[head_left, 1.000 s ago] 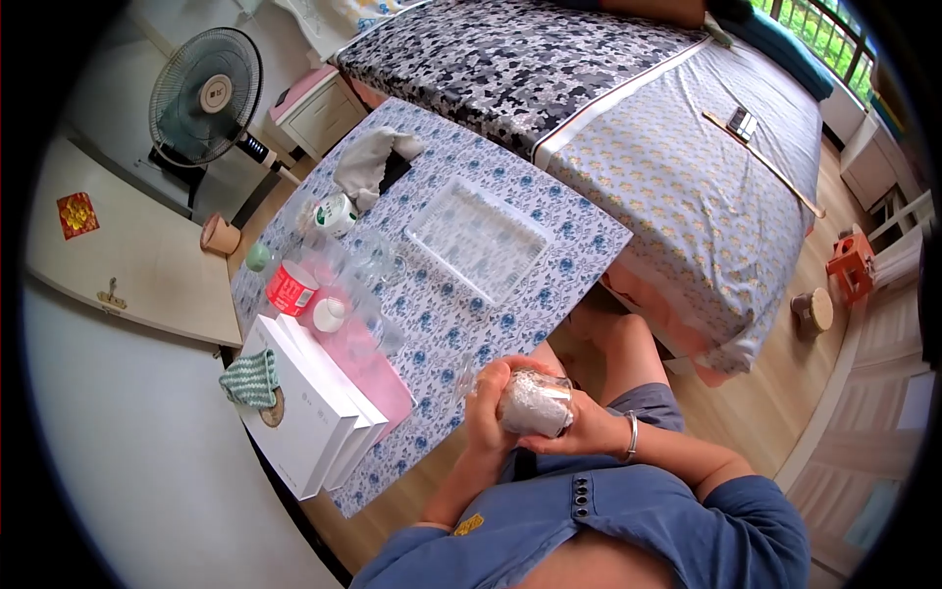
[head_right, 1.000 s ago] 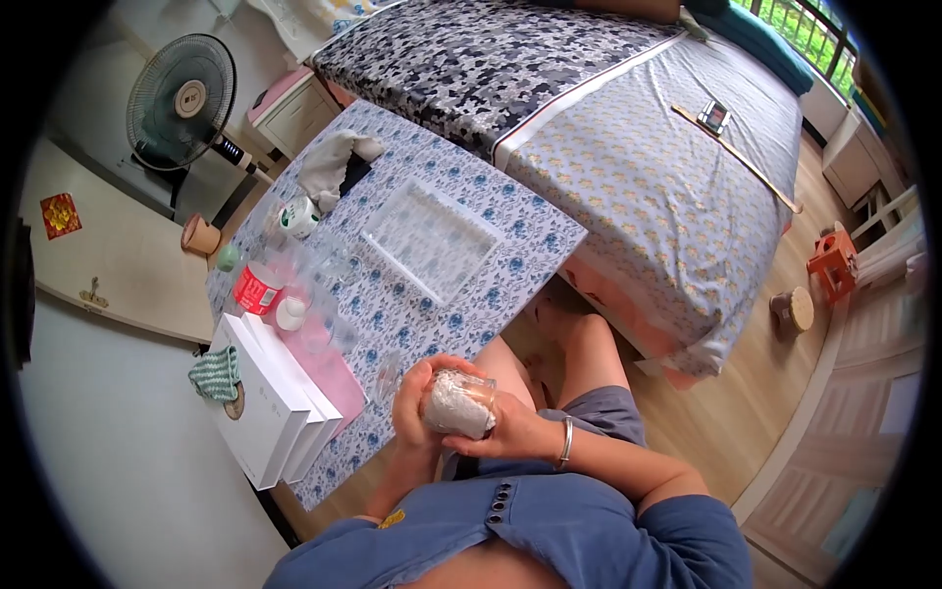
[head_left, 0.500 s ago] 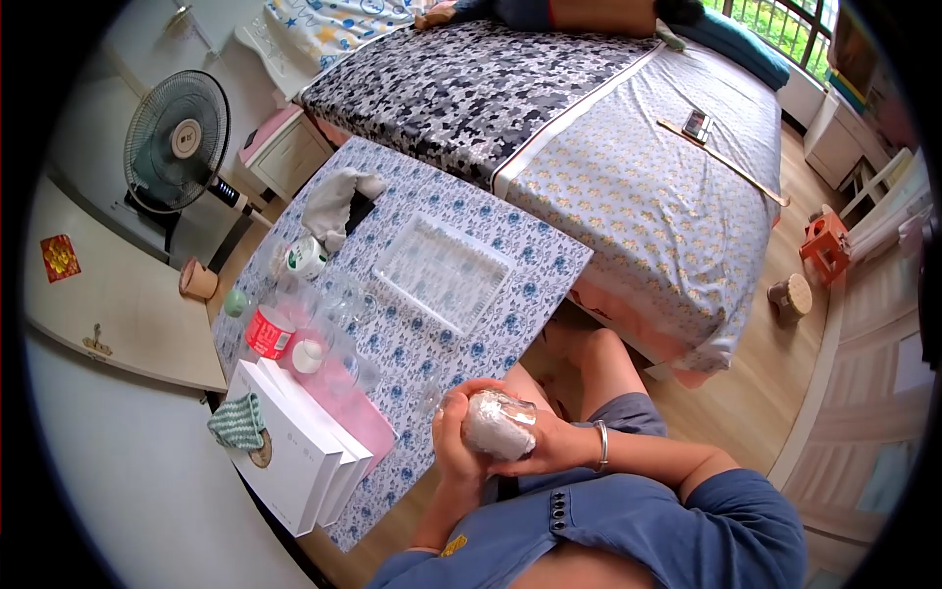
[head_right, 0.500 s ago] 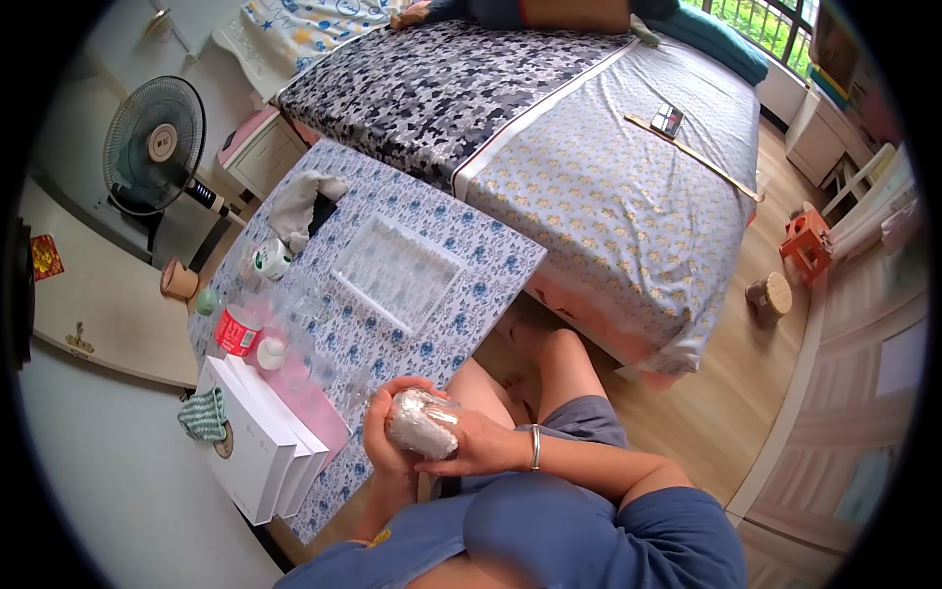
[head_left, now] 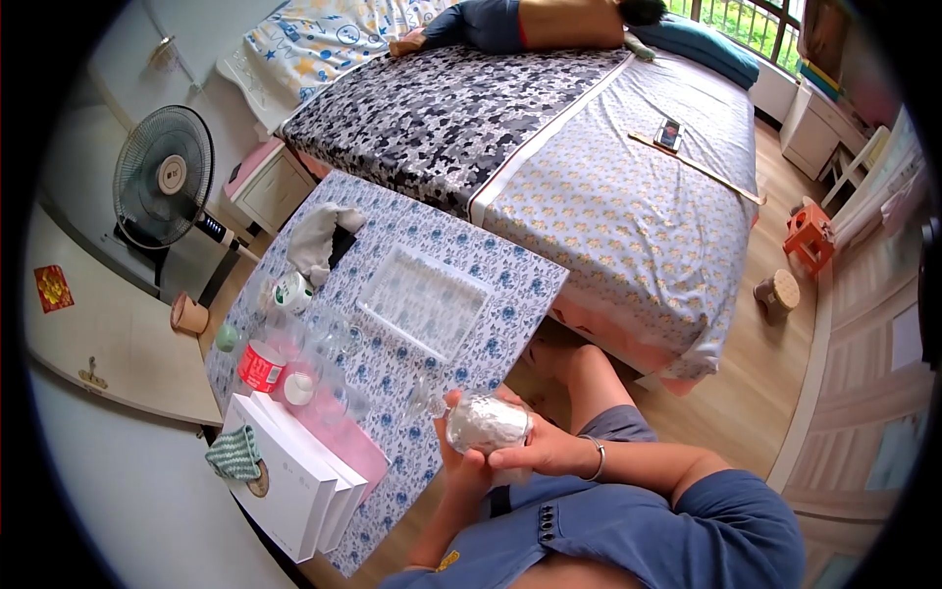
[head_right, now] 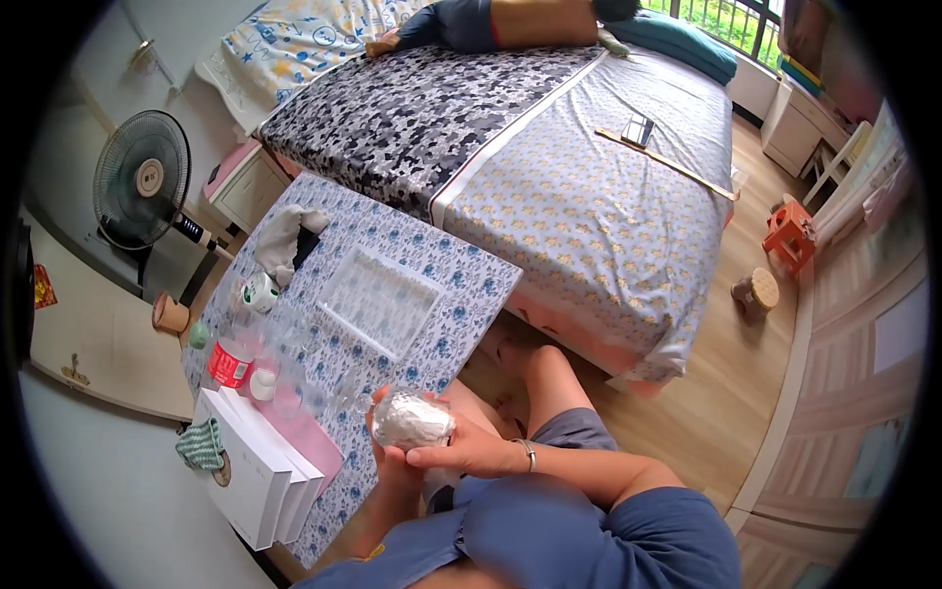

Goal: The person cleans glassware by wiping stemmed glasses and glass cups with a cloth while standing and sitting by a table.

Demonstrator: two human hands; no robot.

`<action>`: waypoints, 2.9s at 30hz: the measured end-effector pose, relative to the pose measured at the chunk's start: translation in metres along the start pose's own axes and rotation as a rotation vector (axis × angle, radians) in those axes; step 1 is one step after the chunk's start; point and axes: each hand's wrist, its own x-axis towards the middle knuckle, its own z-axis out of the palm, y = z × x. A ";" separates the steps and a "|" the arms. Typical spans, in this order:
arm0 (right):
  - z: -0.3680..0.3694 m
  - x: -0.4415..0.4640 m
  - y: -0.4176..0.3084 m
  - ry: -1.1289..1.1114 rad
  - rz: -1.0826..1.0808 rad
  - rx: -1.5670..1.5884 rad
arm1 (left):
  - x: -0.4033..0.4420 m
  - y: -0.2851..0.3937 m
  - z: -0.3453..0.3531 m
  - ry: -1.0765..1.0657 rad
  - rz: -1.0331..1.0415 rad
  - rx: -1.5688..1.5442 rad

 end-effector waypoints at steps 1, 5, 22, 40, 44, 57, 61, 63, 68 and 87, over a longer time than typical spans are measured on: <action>-0.001 0.000 0.000 -0.017 0.029 -0.014 | -0.005 -0.010 -0.009 0.137 0.056 0.084; -0.002 -0.001 0.001 -0.042 0.048 -0.020 | -0.002 -0.004 -0.007 0.186 0.091 0.227; -0.007 -0.009 -0.009 0.102 -0.641 -1.474 | 0.001 -0.013 -0.041 -0.232 0.254 1.298; -0.051 -0.002 -0.051 0.604 -0.624 -1.329 | 0.000 0.022 -0.030 -0.063 -0.470 0.772; -0.029 -0.004 -0.047 -0.054 -0.178 -1.225 | 0.009 0.034 -0.016 -0.397 -0.521 1.114; -0.038 -0.009 -0.028 -0.250 0.048 -0.869 | 0.002 0.024 -0.036 -0.647 -0.726 0.623; -0.039 -0.012 -0.014 -0.033 0.131 -0.734 | -0.004 0.023 -0.033 -0.530 -0.655 0.627; -0.045 -0.009 -0.001 0.175 0.159 -0.533 | 0.000 0.031 -0.025 -0.577 -0.645 0.961; -0.056 -0.009 0.006 0.373 0.232 -0.428 | -0.002 0.030 -0.014 -0.438 -0.033 1.529; -0.046 0.000 -0.015 0.438 0.179 -0.098 | -0.004 0.003 -0.031 -0.065 0.239 0.807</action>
